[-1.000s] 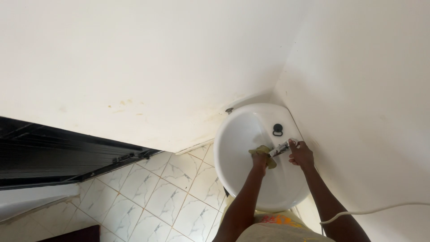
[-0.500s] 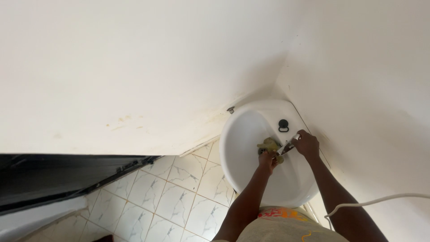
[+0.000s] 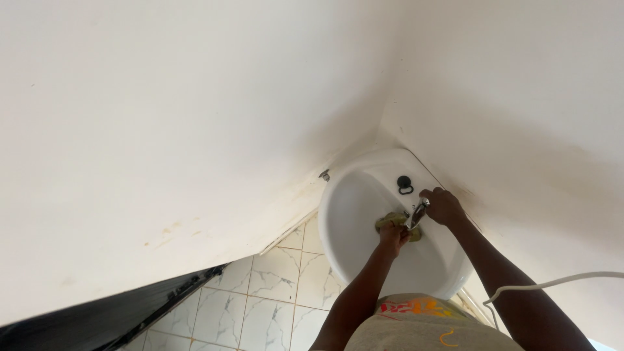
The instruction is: Cleaning a pedestal sink with a cloth.
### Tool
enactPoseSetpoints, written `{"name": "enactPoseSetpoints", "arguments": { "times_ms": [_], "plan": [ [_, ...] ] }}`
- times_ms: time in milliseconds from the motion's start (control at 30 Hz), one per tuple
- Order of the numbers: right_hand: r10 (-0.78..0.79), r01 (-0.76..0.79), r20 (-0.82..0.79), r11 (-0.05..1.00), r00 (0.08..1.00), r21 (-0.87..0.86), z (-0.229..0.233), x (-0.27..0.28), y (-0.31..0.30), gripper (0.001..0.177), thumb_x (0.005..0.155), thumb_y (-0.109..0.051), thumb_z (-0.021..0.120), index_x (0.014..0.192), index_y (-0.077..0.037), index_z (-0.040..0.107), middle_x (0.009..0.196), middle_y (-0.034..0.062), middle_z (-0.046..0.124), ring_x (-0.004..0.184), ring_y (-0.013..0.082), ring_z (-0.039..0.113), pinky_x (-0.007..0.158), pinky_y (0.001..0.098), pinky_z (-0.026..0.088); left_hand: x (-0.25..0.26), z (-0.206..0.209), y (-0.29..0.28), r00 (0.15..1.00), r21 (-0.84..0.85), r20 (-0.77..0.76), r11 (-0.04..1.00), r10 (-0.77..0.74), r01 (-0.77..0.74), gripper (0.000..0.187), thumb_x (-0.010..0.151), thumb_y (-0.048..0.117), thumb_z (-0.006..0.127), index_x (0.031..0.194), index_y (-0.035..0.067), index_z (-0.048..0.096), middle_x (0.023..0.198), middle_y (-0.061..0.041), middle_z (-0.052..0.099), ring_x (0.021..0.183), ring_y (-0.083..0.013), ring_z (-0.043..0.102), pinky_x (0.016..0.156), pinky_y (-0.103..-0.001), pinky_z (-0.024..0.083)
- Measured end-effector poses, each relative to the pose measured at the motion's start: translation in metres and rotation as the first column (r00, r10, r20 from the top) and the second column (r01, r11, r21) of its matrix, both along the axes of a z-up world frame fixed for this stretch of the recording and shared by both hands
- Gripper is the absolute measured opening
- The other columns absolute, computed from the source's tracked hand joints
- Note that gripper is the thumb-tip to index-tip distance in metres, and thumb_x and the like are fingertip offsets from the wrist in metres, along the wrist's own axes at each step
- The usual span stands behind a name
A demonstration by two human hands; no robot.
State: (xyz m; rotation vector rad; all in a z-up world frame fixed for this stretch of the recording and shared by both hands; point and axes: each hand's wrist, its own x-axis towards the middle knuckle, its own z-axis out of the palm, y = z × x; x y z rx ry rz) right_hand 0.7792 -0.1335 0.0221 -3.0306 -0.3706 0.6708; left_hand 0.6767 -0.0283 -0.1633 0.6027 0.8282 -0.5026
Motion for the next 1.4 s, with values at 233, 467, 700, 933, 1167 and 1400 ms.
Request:
{"name": "enactPoseSetpoints", "arguments": {
  "times_ms": [233,467,700,933,1167,1400],
  "plan": [
    [-0.621,0.403,0.201,0.687,0.757,0.604,-0.047,-0.093,-0.019,0.054,0.094,-0.023,0.068,0.142,-0.006,0.051,0.116,0.0166,0.067,0.091,0.0297,0.073,0.075,0.0404,0.060,-0.013,-0.004,0.007,0.998,-0.036,-0.040,0.998,0.051,-0.052,0.007,0.104,0.006,0.058,0.109,0.011,0.057,0.092,-0.007,0.065,0.071,-0.0156,0.063,0.068,-0.032,0.062],
    [-0.536,0.830,-0.638,0.294,0.553,0.474,-0.047,-0.123,0.010,0.041,0.100,-0.035,0.059,0.135,-0.016,0.052,0.119,0.0076,0.067,0.102,0.0208,0.067,0.082,0.0396,0.056,-0.037,0.053,0.010,1.000,-0.068,-0.014,0.998,-0.007,0.006,0.009,0.102,0.012,0.058,0.110,0.009,0.062,0.098,-0.007,0.070,0.082,-0.0174,0.070,0.072,-0.032,0.060],
    [-0.421,0.786,-0.677,0.170,0.604,0.595,-0.140,-0.103,-0.005,0.029,0.097,-0.012,0.060,0.121,0.004,0.058,0.106,0.0176,0.065,0.090,0.0262,0.064,0.075,0.0411,0.058,-0.051,0.082,0.016,0.976,0.153,0.021,0.965,-0.218,0.213,0.029,0.104,0.027,0.059,0.128,0.013,0.058,0.116,-0.002,0.064,0.106,-0.0183,0.060,0.091,-0.038,0.051],
    [-0.556,0.840,-0.640,0.242,0.530,0.486,-0.059,-0.125,0.039,0.024,0.103,-0.016,0.049,0.122,-0.004,0.054,0.104,0.0130,0.068,0.088,0.0254,0.069,0.070,0.0366,0.060,-0.015,0.009,0.008,0.984,-0.361,-0.139,0.919,0.113,-0.157,0.048,0.096,0.041,0.065,0.133,0.010,0.057,0.117,-0.012,0.062,0.096,-0.0257,0.060,0.083,-0.042,0.055],
    [-0.562,0.655,-0.347,0.563,0.751,0.504,-0.042,-0.155,0.040,0.032,0.098,-0.022,0.062,0.124,-0.005,0.058,0.100,0.0214,0.072,0.082,0.0322,0.069,0.071,0.0450,0.054,0.007,-0.052,-0.020,0.984,-0.272,0.111,0.957,0.136,-0.102,0.022,0.094,0.019,0.062,0.110,0.004,0.062,0.098,-0.011,0.064,0.084,-0.0247,0.062,0.072,-0.038,0.054],
    [-0.460,0.461,-0.088,0.824,0.884,0.329,-0.085,-0.145,0.014,0.026,0.104,-0.028,0.055,0.100,-0.003,0.064,0.087,0.0196,0.074,0.083,0.0393,0.073,0.076,0.0519,0.055,-0.009,-0.063,-0.033,0.993,0.028,0.011,0.993,0.115,-0.116,0.012,0.092,0.008,0.055,0.080,0.008,0.056,0.081,-0.009,0.057,0.066,-0.0232,0.051,0.057,-0.038,0.041]
  ]
}}
